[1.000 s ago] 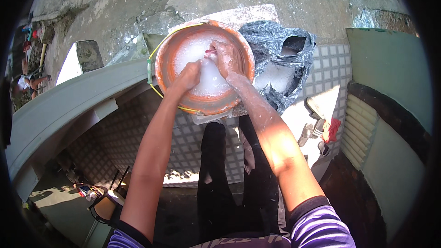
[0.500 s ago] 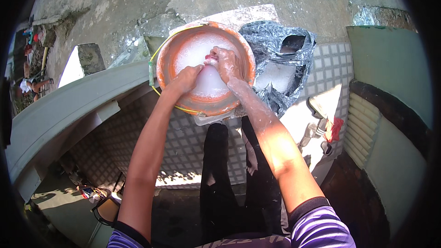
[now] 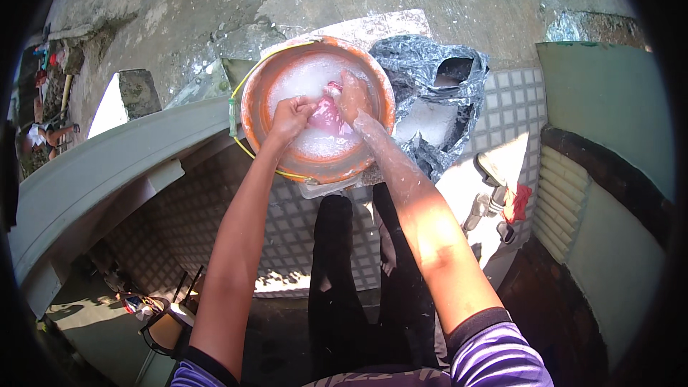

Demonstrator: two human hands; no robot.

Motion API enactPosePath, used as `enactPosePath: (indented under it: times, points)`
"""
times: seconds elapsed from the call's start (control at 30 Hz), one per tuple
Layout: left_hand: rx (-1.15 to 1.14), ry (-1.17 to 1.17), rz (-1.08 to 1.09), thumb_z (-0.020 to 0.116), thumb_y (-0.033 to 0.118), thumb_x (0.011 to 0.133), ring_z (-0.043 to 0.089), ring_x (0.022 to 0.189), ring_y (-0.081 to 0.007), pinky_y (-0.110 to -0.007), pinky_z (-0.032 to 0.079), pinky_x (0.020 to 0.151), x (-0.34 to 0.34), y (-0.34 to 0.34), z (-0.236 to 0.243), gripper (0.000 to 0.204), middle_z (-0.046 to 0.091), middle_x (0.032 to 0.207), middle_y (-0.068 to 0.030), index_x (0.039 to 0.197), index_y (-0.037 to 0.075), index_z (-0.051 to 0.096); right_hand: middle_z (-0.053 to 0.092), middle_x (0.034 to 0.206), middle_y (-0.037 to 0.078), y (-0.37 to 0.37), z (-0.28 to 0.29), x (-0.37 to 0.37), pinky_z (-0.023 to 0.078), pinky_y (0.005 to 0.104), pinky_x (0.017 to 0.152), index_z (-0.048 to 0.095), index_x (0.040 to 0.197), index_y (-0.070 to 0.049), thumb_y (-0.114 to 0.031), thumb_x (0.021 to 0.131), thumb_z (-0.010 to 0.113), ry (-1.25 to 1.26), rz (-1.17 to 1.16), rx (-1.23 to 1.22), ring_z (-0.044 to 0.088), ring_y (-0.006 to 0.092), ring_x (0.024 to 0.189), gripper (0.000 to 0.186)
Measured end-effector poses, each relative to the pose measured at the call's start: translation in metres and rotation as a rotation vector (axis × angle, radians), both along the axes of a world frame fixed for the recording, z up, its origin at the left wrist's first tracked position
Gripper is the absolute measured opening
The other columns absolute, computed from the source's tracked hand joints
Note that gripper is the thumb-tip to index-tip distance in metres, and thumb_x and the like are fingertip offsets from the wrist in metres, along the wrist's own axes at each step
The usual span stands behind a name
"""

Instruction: The recorder applies wall filler or plaster to joints in a concrete wall using a hand spreader, then cleans the tool in a bucket of water.

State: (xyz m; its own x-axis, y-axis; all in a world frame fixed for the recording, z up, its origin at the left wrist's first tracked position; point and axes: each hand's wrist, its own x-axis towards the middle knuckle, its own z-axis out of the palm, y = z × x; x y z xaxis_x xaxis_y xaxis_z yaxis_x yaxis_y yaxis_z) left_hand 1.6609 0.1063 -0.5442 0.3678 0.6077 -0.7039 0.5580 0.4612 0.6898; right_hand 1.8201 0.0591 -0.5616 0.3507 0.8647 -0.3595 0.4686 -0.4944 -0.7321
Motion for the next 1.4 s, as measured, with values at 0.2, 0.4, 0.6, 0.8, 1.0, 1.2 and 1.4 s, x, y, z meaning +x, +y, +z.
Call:
enactPosePath:
  times: [0.2,0.4,0.6,0.8,1.0,1.2,1.4]
  points:
    - [-0.3,-0.331,0.217,0.053,-0.001,0.092,0.061,0.094,-0.0086,-0.023,0.051,0.081,-0.013,0.002,0.019,0.038,0.062,0.118,-0.009,0.129,0.001,0.051,0.055,0.123,0.027,0.005,-0.03,0.001,0.038,0.0446,0.103,0.054,0.121,0.003,-0.019,0.075,0.072,-0.043,0.002,-0.011,0.05,0.04,0.119,0.054]
    - [-0.056,-0.13,0.511,0.06,-0.001,0.088,0.062,0.091,-0.0109,-0.023,0.05,0.08,-0.003,0.002,0.013,0.034,0.064,0.112,-0.0105,0.121,-0.002,0.055,0.058,0.117,0.027,0.007,-0.015,0.0,0.04,0.0453,0.1,0.055,0.119,0.003,-0.019,0.072,0.075,-0.005,-0.132,0.05,0.053,0.0397,0.114,0.056]
    - [0.136,0.114,0.741,0.066,0.021,0.089,0.064,0.086,-0.0177,-0.029,0.049,0.077,0.021,0.0,-0.002,0.031,0.068,0.1,-0.0147,0.105,-0.005,0.061,0.067,0.103,0.018,-0.007,0.013,0.016,0.049,0.0346,0.087,0.06,0.113,0.002,-0.011,0.079,0.072,0.517,0.081,-0.086,0.064,0.0232,0.097,0.038]
    - [0.146,0.255,0.586,0.057,0.044,0.093,0.065,0.086,-0.0321,-0.042,0.048,0.079,0.036,-0.021,-0.005,0.053,0.067,0.092,-0.0231,0.096,-0.009,0.063,0.067,0.099,0.022,0.008,0.022,-0.014,0.05,0.0421,0.085,0.062,0.107,0.0,-0.015,0.084,0.067,-0.011,-0.235,0.113,0.066,0.0322,0.095,0.029]
    - [0.423,0.649,0.229,0.054,0.009,0.085,0.066,0.065,-0.0299,-0.044,0.048,0.058,0.01,-0.015,-0.033,0.026,0.063,0.065,-0.0202,0.071,-0.01,0.065,0.065,0.099,0.027,0.009,0.018,-0.023,0.047,0.0475,0.089,0.061,0.104,0.001,-0.02,0.083,0.065,-0.024,-0.142,-0.364,0.059,0.0451,0.1,0.03]
    - [0.228,0.386,0.283,0.05,0.014,0.085,0.063,0.096,-0.0344,-0.041,0.048,0.08,0.005,-0.015,-0.035,0.035,0.063,0.103,-0.0274,0.108,-0.011,0.058,0.062,0.107,0.025,0.001,0.052,-0.015,0.044,0.0489,0.09,0.058,0.106,-0.002,-0.009,0.082,0.06,0.065,-0.044,-0.087,0.058,0.0431,0.104,0.026]
    - [-0.103,0.004,0.722,0.038,0.04,0.1,0.062,0.087,-0.0264,-0.039,0.048,0.076,0.03,-0.013,-0.01,0.052,0.064,0.101,-0.0151,0.111,-0.006,0.058,0.065,0.083,0.025,-0.015,0.104,-0.023,0.05,0.0484,0.066,0.056,0.11,-0.004,-0.012,0.088,0.058,0.064,-0.084,0.24,0.064,0.0434,0.077,0.024]
